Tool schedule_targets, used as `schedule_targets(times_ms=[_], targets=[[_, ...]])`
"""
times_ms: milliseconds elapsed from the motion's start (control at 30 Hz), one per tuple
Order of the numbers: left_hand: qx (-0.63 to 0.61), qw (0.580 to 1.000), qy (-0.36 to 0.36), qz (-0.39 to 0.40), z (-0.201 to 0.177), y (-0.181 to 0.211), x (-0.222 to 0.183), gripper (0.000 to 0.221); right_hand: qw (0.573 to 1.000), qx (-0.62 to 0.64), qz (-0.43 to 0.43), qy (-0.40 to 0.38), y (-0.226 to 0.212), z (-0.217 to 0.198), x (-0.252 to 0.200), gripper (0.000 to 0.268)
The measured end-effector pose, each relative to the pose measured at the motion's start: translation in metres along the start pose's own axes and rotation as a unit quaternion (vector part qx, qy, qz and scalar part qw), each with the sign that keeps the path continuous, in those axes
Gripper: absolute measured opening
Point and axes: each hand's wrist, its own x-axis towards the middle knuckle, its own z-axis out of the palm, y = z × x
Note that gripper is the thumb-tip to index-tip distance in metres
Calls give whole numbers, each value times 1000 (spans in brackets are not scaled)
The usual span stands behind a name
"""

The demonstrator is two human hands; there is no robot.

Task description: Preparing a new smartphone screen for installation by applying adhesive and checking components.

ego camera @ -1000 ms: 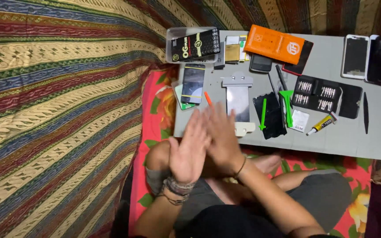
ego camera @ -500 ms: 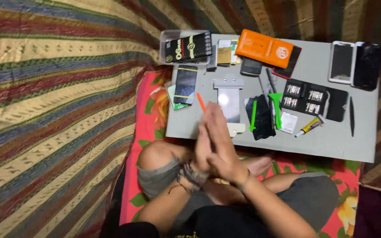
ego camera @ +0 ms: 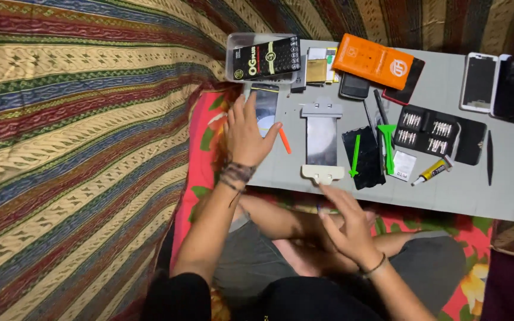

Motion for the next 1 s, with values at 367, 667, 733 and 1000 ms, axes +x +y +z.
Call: schedule_targets(times_ms=[367,667,733,1000], targets=[[174,981,-65,-54,42,-13,27,103,990,37,-30,-133,-25,26,-8,27],[94,995,-7,-25,20,-11,22,92,991,46,-15,-123,-20,15,9,31],[75,997,12,-19,10,-6,19,91,993,44,-7,-110,-19,11,11,31],[-199,978,26,-47,-25,21,-26,94,993,83,14,-82,-24,16,24,33]])
